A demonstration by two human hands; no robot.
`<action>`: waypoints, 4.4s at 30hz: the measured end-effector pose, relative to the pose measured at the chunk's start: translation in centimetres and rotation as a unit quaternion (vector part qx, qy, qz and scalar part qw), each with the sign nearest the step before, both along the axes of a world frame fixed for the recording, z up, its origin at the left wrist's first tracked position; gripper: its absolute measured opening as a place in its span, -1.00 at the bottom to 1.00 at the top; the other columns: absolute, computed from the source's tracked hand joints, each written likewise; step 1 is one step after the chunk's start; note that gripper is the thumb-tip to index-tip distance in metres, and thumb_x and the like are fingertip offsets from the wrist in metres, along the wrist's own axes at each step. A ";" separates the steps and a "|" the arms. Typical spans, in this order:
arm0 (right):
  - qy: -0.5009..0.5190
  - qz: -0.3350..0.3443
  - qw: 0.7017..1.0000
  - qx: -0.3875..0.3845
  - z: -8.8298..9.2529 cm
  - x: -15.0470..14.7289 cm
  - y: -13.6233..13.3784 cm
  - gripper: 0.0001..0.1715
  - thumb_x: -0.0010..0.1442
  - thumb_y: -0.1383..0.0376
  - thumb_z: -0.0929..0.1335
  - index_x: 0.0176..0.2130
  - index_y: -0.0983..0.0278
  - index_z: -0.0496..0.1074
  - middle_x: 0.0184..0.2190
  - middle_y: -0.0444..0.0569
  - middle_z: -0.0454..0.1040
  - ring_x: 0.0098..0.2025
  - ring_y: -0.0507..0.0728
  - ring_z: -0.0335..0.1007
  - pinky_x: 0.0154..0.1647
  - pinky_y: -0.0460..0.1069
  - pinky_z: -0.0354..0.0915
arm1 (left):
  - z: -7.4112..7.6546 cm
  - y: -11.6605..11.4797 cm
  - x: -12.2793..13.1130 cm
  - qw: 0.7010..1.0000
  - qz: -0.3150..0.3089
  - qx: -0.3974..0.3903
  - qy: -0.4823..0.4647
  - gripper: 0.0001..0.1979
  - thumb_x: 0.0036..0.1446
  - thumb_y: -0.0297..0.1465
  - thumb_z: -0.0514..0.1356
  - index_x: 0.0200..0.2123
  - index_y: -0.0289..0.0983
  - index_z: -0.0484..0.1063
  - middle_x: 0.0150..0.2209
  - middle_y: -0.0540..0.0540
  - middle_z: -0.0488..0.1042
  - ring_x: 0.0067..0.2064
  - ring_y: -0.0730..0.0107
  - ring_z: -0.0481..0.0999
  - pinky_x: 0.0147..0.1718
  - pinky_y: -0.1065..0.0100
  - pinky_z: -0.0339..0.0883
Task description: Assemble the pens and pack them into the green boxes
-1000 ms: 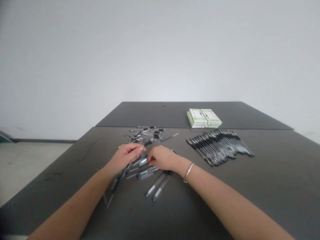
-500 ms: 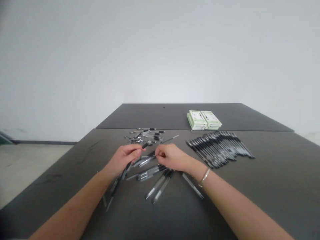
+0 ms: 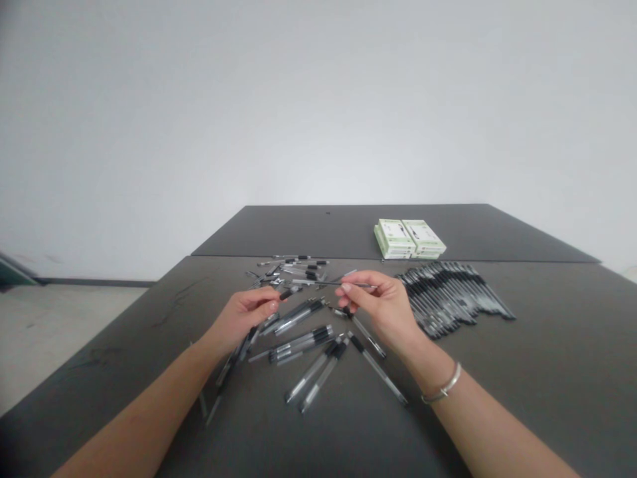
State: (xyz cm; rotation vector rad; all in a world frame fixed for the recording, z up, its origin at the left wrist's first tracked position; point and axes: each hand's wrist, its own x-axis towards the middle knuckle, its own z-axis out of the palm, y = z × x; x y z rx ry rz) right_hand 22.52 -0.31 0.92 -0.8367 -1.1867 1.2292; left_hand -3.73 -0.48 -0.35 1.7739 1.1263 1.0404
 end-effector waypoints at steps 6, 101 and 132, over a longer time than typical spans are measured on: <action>-0.045 -0.019 0.998 0.035 0.6 1.1 0.0 -0.81 0.01 0.20 0.52 -0.36 0.24 0.55 -0.52 -0.07 0.58 -0.54 0.03 0.47 -0.54 -0.09 0.38 | -0.2 0.1 -0.2 1.000 0.014 0.010 -0.003 -0.76 0.11 -0.23 0.23 -0.34 -0.29 0.58 -0.35 -0.08 0.52 -0.29 0.34 0.44 -0.25 0.35 0.29; -0.586 0.036 0.783 0.204 -2.7 -6.2 8.6 -0.87 0.15 0.40 0.33 -0.30 0.32 0.51 -0.31 0.08 0.56 -0.19 0.18 0.44 -0.14 0.00 0.27 | -0.1 0.8 -0.8 0.995 0.091 0.030 0.033 -0.74 0.11 -0.24 0.21 -0.29 -0.29 0.59 -0.31 -0.10 0.60 -0.26 0.26 0.51 -0.25 0.33 0.31; -0.211 0.018 0.972 0.103 -1.2 -1.9 -1.0 -0.80 0.11 0.22 0.44 -0.24 0.26 0.55 -0.40 -0.03 0.57 -0.41 0.06 0.43 -0.40 -0.06 0.35 | 0.7 -0.5 0.6 0.994 -0.075 0.000 0.082 -0.78 0.17 -0.31 0.16 -0.35 -0.31 0.56 -0.42 -0.05 0.45 -0.36 0.39 0.41 -0.35 0.41 0.22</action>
